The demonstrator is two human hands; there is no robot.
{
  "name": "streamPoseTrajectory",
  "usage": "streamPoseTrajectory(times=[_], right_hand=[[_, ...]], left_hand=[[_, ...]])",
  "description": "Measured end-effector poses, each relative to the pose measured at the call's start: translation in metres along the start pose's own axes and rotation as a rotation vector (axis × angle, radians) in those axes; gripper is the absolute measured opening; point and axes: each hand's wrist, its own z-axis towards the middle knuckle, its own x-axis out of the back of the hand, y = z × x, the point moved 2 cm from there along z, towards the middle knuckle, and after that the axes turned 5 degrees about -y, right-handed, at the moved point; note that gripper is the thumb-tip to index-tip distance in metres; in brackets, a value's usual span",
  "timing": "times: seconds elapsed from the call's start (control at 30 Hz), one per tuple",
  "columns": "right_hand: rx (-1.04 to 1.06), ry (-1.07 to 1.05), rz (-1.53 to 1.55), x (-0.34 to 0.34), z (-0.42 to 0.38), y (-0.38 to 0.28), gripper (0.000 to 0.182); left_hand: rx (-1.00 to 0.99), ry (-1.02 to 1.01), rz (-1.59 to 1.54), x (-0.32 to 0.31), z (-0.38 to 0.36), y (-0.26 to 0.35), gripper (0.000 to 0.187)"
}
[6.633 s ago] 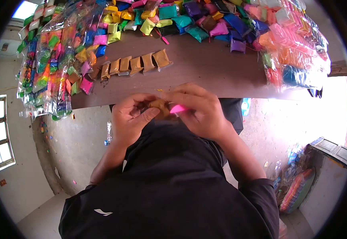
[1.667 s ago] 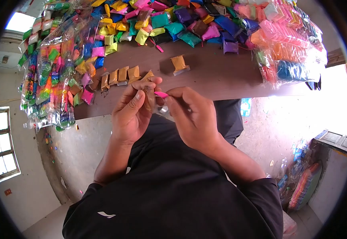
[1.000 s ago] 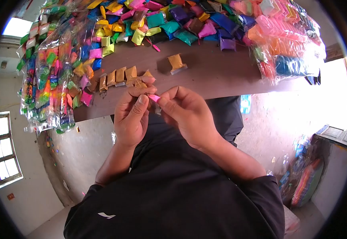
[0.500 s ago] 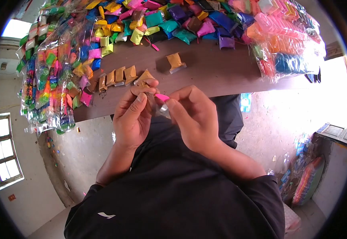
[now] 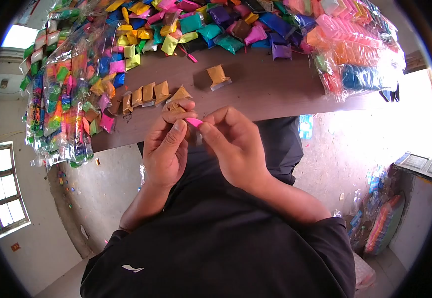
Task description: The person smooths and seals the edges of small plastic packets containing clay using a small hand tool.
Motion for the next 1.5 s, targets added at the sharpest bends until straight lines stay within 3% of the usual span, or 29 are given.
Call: streamPoseTrajectory(times=[0.2,0.33,0.47,0.57,0.63,0.7,0.77,0.83,0.9,0.93,1.0,1.43,1.5], right_hand=[[-0.082,-0.037,0.242,0.004,0.0,0.009,0.009],[-0.217,-0.121,0.449,0.009,0.003,0.009,0.011],[-0.165,-0.206,0.428,0.022,0.007,0.008,0.011],[-0.105,-0.294,0.33,0.026,0.006,0.003,0.011],[-0.03,-0.414,0.109,0.017,-0.001,-0.004,0.01],[-0.029,-0.361,0.126,0.019,-0.001,-0.005,0.007],[0.123,-0.129,0.185,0.027,0.004,-0.003,0.006],[0.156,-0.066,0.091,0.018,0.003,-0.012,0.012],[0.284,-0.079,-0.448,0.022,0.003,-0.014,0.024],[0.283,-0.075,-0.45,0.022,0.006,-0.014,0.024],[0.481,-0.117,-0.526,0.018,0.014,-0.019,0.031],[0.435,-0.197,-0.865,0.022,0.021,-0.025,0.017],[0.333,-0.184,-0.782,0.023,0.021,-0.022,0.006]], left_hand=[[-0.056,-0.012,0.037,-0.002,0.001,0.0,0.02],[0.033,-0.016,-0.009,-0.001,0.0,0.003,0.021],[0.072,-0.012,0.009,-0.009,0.001,0.01,0.021],[0.077,-0.008,0.022,-0.01,0.0,0.01,0.02],[0.114,0.007,-0.04,-0.004,0.002,0.003,0.02],[0.151,0.018,-0.101,-0.002,0.003,0.001,0.02],[0.14,0.077,0.06,-0.003,0.001,0.004,0.02],[0.135,0.092,0.067,-0.006,-0.001,0.008,0.02],[0.131,0.099,0.071,-0.009,-0.001,0.011,0.02],[0.135,0.06,0.087,-0.01,-0.001,0.012,0.019],[0.139,0.021,0.1,-0.01,-0.002,0.014,0.018],[0.355,-0.096,0.11,-0.003,0.002,0.017,0.014],[0.385,-0.103,0.115,-0.001,0.003,0.018,0.014]])
